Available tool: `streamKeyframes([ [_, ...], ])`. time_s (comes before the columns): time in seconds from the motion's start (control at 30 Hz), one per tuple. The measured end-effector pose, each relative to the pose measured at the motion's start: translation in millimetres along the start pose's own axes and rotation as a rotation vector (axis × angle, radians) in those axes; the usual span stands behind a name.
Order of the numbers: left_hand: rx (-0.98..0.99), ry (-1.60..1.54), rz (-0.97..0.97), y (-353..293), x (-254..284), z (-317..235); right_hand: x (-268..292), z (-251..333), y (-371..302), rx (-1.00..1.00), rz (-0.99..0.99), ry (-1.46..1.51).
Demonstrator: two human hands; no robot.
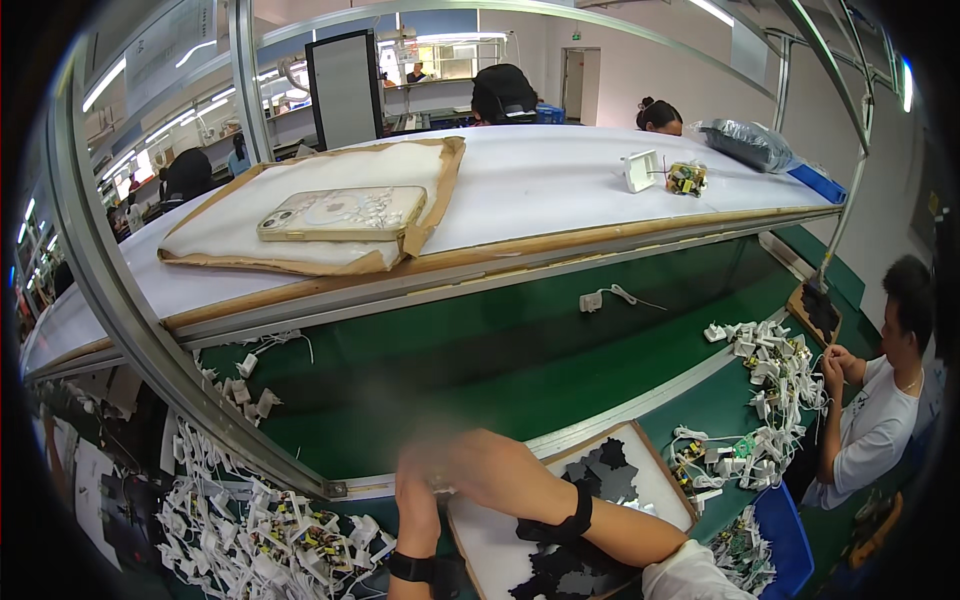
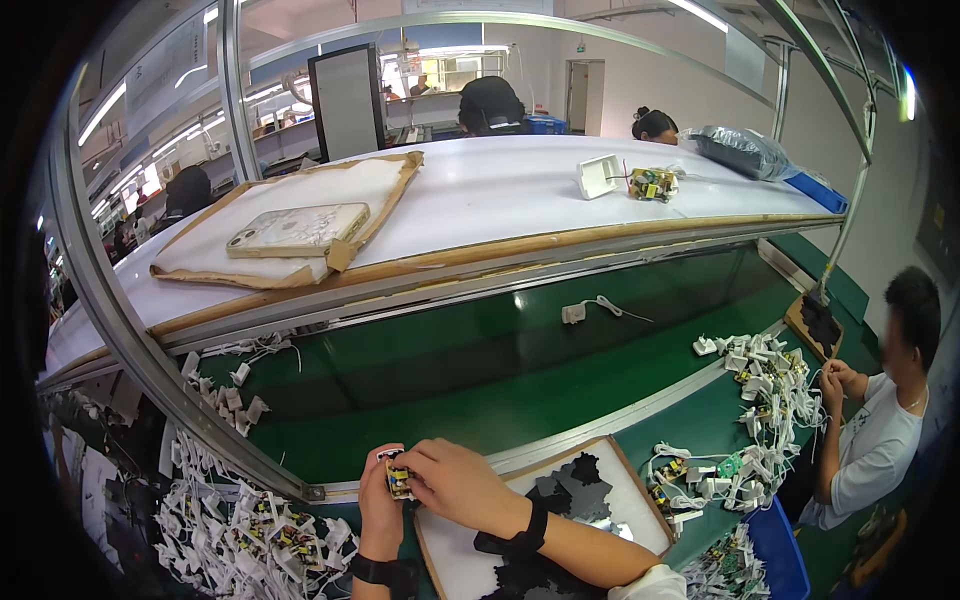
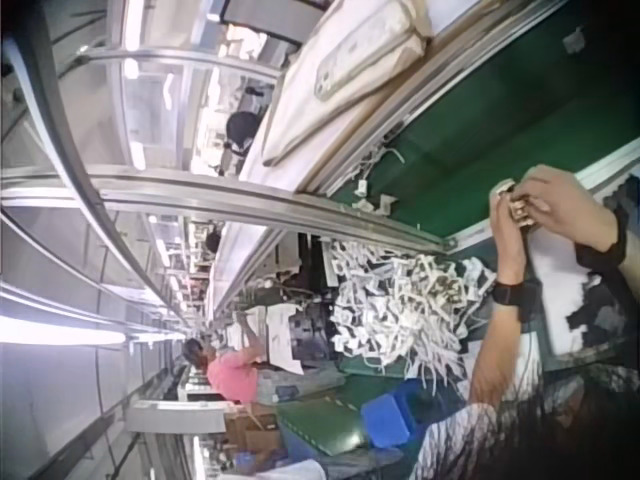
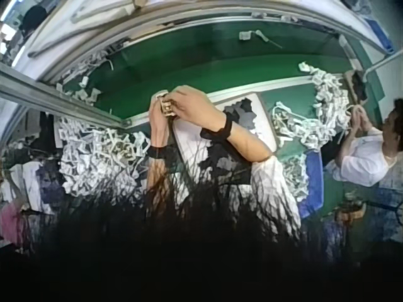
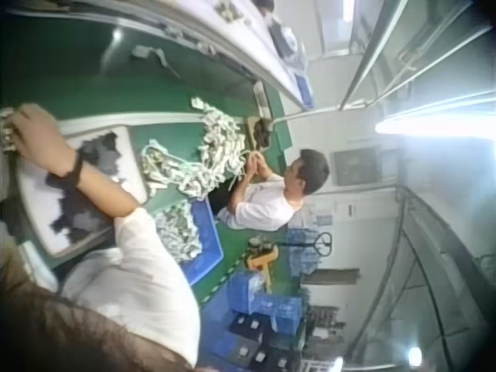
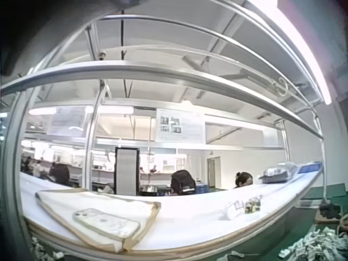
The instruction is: The recorder is assembling electronic circuit boards, connecting wire harnesses, and preparing them for packaging.
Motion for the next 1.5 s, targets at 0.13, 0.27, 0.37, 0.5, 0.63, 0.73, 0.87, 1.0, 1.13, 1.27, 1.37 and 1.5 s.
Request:
streamKeyframes([
  [0.13,-0.011,0.036,0.041,1,0,2,1,2,1,0.045,-0.017,-0.039],
  [0.27,-0.026,0.073,0.147,-1,-9,3,6,6,2,0.067,-0.025,-0.109],
  [0.37,-0.026,0.137,0.177,-2,-10,9,6,7,2,0.068,-0.021,-0.172],
  [0.5,-0.018,0.268,0.148,0,-5,18,3,4,1,0.071,-0.011,-0.250],
  [0.63,-0.026,0.286,0.150,1,-5,19,1,4,1,0.095,-0.020,-0.256],
  [0.73,-0.030,0.260,0.147,1,-6,19,-1,4,1,0.114,-0.015,-0.236],
  [0.87,-0.013,0.312,0.138,2,-3,28,-8,-5,-3,0.082,0.020,-0.180],
  [1.0,-0.030,0.337,0.141,4,-1,32,-8,-14,-4,-0.009,0.072,-0.101],
  [1.13,-0.038,0.293,0.251,3,-11,27,4,-24,0,-0.049,0.015,0.059],
  [1.27,-0.134,0.282,0.216,6,-11,24,15,-28,1,-0.152,-0.040,0.103],
  [1.37,-0.070,0.219,0.291,1,-15,19,17,-33,0,-0.141,-0.044,0.155],
  [1.5,-0.045,0.258,0.250,-1,-15,22,14,-42,-3,-0.153,-0.048,0.147],
])
Point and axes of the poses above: each hand's wrist, its own y-axis towards the middle knuckle, its own x-axis out of the back of the hand, z = x × y, the point moved 8 cm from there along y, towards the middle knuckle, and after that the axes turned 8 degrees about y, right-handed, at the moved point
